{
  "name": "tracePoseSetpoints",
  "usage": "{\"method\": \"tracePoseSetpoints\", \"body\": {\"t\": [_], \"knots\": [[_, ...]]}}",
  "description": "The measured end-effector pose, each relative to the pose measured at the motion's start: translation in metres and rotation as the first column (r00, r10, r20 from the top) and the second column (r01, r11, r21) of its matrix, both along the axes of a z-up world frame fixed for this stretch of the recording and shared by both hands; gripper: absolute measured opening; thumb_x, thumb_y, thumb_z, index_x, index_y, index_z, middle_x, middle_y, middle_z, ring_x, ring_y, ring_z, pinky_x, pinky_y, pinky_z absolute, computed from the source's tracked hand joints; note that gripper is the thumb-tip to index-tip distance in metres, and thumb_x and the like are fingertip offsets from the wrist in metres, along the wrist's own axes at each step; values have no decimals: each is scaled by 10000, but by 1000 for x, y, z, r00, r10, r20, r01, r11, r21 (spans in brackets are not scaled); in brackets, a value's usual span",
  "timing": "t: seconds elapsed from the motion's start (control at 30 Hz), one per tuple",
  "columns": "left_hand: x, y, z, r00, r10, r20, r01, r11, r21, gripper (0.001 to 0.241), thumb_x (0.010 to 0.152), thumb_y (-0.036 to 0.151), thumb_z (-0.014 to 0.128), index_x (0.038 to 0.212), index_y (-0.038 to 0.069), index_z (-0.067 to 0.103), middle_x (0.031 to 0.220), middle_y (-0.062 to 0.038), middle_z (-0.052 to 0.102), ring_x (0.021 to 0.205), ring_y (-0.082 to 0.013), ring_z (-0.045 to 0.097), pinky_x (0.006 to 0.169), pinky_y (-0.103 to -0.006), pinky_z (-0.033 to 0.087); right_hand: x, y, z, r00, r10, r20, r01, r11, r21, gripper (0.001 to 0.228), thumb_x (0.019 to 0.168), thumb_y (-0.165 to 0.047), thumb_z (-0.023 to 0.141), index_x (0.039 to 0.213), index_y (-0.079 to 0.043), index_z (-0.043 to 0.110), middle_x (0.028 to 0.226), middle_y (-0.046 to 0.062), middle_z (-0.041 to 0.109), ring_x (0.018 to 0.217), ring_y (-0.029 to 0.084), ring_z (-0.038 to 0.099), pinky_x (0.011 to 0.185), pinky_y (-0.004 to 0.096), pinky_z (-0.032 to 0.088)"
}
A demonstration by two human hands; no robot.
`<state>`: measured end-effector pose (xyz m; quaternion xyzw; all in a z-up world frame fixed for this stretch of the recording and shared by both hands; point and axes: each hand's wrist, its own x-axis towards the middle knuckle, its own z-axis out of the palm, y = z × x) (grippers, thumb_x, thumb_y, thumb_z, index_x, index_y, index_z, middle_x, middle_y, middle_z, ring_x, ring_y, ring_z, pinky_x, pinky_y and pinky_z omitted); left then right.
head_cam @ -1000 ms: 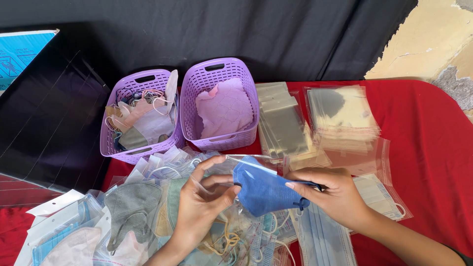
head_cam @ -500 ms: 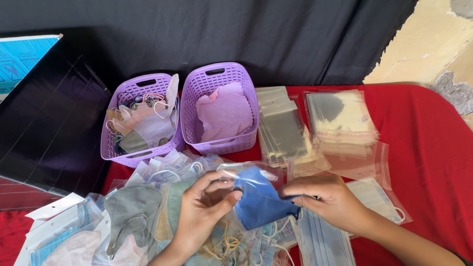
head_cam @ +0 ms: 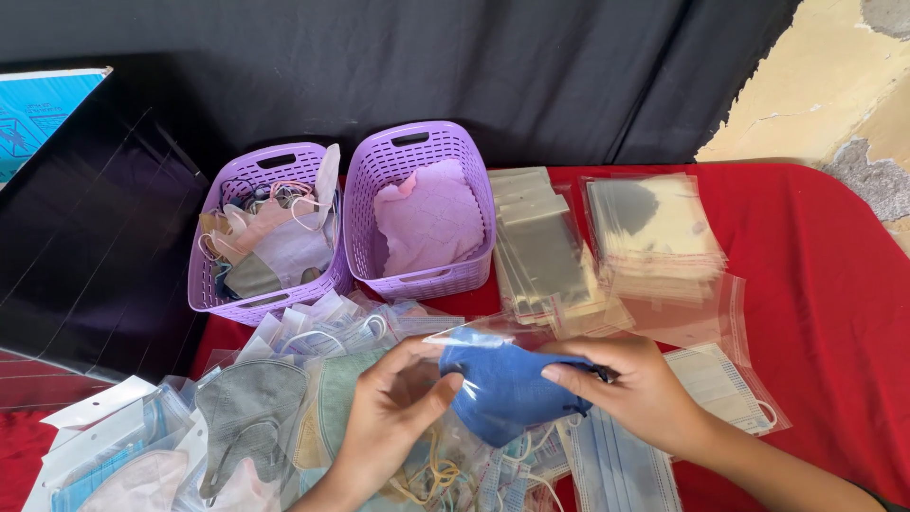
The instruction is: The person is individually packing various fabric face masks into clear plastic protective sleeves on a red-covered workspace.
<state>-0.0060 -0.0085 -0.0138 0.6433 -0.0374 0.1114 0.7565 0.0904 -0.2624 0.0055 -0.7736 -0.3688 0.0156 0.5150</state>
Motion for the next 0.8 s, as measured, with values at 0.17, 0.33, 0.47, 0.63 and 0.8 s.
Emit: {"method": "tracePoseSetpoints", "body": {"t": [0.17, 0.33, 0.47, 0.63, 0.8], "knots": [[0, -2, -7, 998, 51, -28, -49, 996, 79, 292, 850, 99, 799, 1133, 30, 774, 1038, -111, 850, 920, -166, 793, 840, -306, 666, -2, 1, -6, 997, 3, -72, -2, 1000, 19, 406, 792, -184, 827, 1191, -123, 783, 1157, 36, 846, 1067, 163, 827, 948, 285, 674], [3, 3, -14, 980, 181, -89, -158, 964, 216, 280, 790, 140, 848, 1070, 130, 846, 1037, -55, 890, 978, -153, 839, 929, -290, 672, 2, -2, -14, 995, 101, -10, -98, 984, 146, 298, 827, -77, 790, 1120, -130, 805, 1068, 33, 854, 921, 129, 857, 821, 232, 716], [3, 2, -14, 971, 144, -192, -129, 987, 91, 324, 775, 111, 865, 1097, 85, 840, 973, -102, 888, 923, -145, 803, 772, -294, 682, 1, -3, -17, 994, -43, -102, 51, 996, 74, 279, 765, -145, 844, 1043, -128, 860, 982, 36, 903, 906, 155, 886, 811, 253, 736], [-1, -2, -1, 999, 1, -42, 0, 999, 37, 357, 835, 95, 823, 1182, 27, 770, 1120, -98, 839, 955, -135, 762, 790, -280, 648, 1, -6, -27, 990, 72, -119, -64, 995, 70, 270, 802, -72, 807, 1051, -157, 871, 1039, 34, 898, 970, 156, 876, 876, 272, 699], [-7, -6, 22, 987, -160, -24, 162, 979, 123, 674, 870, 175, 792, 1482, 104, 518, 1529, -58, 579, 1251, -154, 656, 1028, -287, 573, -1, -2, -23, 987, 111, -116, -105, 993, 52, 343, 807, -97, 823, 1138, -188, 828, 1089, 21, 888, 973, 125, 875, 949, 263, 676]]}}
